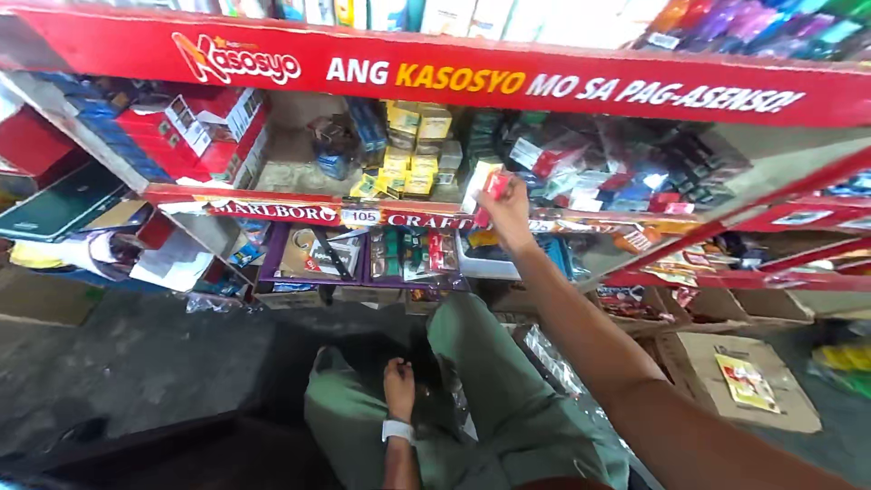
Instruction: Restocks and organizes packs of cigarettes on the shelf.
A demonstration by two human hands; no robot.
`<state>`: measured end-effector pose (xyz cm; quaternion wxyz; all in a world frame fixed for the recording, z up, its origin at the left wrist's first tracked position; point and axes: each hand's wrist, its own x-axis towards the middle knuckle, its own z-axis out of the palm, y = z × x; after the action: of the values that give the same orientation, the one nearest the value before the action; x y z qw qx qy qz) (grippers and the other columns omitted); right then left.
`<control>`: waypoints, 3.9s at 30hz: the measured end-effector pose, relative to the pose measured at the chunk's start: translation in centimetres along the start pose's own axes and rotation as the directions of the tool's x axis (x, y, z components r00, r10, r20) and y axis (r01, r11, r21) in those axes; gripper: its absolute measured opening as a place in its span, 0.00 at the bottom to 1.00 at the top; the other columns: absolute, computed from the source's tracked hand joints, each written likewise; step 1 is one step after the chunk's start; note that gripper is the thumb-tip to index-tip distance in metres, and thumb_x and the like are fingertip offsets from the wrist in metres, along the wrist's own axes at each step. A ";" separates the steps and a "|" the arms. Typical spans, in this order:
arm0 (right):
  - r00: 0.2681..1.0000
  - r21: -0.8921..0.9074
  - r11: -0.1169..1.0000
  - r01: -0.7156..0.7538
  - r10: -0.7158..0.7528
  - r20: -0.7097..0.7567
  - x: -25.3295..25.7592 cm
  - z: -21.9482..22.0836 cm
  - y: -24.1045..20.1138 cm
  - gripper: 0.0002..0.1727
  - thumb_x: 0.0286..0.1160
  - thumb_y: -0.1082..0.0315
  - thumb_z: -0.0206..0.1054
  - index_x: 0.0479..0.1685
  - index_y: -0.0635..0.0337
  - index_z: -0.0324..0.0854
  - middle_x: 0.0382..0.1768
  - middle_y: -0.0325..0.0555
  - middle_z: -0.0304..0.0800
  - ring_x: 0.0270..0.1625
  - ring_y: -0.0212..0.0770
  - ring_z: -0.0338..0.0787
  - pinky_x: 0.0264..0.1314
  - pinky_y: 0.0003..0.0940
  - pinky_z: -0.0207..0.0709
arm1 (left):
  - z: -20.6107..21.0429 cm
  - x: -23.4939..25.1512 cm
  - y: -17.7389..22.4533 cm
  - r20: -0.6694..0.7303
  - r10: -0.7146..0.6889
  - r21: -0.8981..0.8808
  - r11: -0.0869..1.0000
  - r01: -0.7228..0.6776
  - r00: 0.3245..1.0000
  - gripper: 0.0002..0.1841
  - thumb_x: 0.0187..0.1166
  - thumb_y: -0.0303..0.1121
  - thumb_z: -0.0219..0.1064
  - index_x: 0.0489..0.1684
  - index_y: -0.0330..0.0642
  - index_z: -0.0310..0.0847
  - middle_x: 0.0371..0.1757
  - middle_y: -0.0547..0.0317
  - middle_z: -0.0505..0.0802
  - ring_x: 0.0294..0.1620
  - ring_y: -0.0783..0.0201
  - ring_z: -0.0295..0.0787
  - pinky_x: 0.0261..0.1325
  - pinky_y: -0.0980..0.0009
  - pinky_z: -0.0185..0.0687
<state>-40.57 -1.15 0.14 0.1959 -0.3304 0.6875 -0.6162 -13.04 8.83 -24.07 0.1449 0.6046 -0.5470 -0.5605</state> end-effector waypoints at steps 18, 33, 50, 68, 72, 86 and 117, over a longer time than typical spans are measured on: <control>0.998 0.123 0.992 -0.025 0.018 0.055 -1.3 -4.5 1.0 0.43 0.64 0.70 0.81 0.81 0.64 0.61 0.58 0.57 0.86 0.51 0.43 0.90 0.54 0.41 0.86 | 0.8 0.7 -0.8 0.044 -0.031 0.151 0.988 0.024 0.999 0.19 0.87 0.29 0.62 0.68 0.23 0.76 0.58 0.26 0.89 0.58 0.36 0.88 0.65 0.43 0.80; 0.810 0.440 0.897 0.054 0.218 -0.544 2.2 -22.2 3.0 0.29 0.78 0.65 0.71 0.74 0.63 0.64 0.53 0.51 0.84 0.48 0.41 0.90 0.50 0.40 0.88 | 1.0 0.8 -0.5 0.121 -0.027 0.301 0.954 -0.011 0.992 0.20 0.87 0.31 0.63 0.68 0.23 0.77 0.60 0.27 0.89 0.66 0.35 0.86 0.73 0.42 0.75; 0.976 0.487 0.846 -0.217 0.196 0.093 -1.2 -6.6 -1.2 0.23 0.83 0.67 0.65 0.75 0.56 0.66 0.52 0.44 0.87 0.48 0.36 0.91 0.53 0.35 0.88 | 1.5 0.6 0.3 0.162 -0.097 0.392 0.920 0.026 0.982 0.20 0.88 0.35 0.62 0.70 0.28 0.78 0.64 0.30 0.88 0.69 0.38 0.85 0.76 0.45 0.75; 0.871 -0.438 0.805 0.400 -0.483 -0.090 6.0 8.9 1.3 0.45 0.67 0.63 0.76 0.86 0.71 0.61 0.89 0.77 0.48 0.91 0.71 0.52 0.91 0.54 0.56 | 0.7 0.7 0.5 0.181 -0.137 0.274 0.958 0.084 0.974 0.21 0.88 0.37 0.61 0.72 0.30 0.77 0.70 0.32 0.84 0.72 0.41 0.83 0.77 0.47 0.75; 0.682 -0.387 0.575 0.721 -0.687 0.250 4.4 13.0 -2.0 0.26 0.75 0.68 0.68 0.70 0.76 0.77 0.77 0.77 0.71 0.83 0.74 0.68 0.84 0.63 0.62 | 0.4 0.8 0.5 0.201 -0.128 0.233 0.969 0.080 0.971 0.21 0.88 0.37 0.60 0.73 0.31 0.77 0.71 0.32 0.84 0.73 0.41 0.82 0.78 0.48 0.74; 0.746 -0.767 0.333 0.548 0.219 0.628 12.4 31.2 -4.6 0.61 0.64 0.47 0.81 0.95 0.61 0.45 0.89 0.78 0.47 0.91 0.77 0.50 0.85 0.78 0.44 | -0.4 1.2 1.6 0.227 -0.123 0.107 0.989 0.100 0.966 0.22 0.89 0.39 0.59 0.75 0.33 0.75 0.72 0.35 0.83 0.70 0.43 0.85 0.74 0.48 0.78; -0.014 0.145 0.306 0.941 -0.392 0.920 -2.7 15.2 -2.2 0.42 0.64 0.61 0.77 0.80 0.72 0.69 0.82 0.68 0.70 0.87 0.68 0.65 0.85 0.59 0.66 | -8.5 5.1 20.2 -0.457 0.123 -0.854 0.217 -0.473 0.881 0.36 0.81 0.32 0.64 0.89 0.41 0.51 0.72 0.41 0.78 0.56 0.61 0.85 0.55 0.64 0.85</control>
<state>-27.87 -10.25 -0.59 0.0501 -0.9249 0.3486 -0.1432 -17.18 -6.41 -7.98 0.6600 0.3531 -0.1821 -0.6377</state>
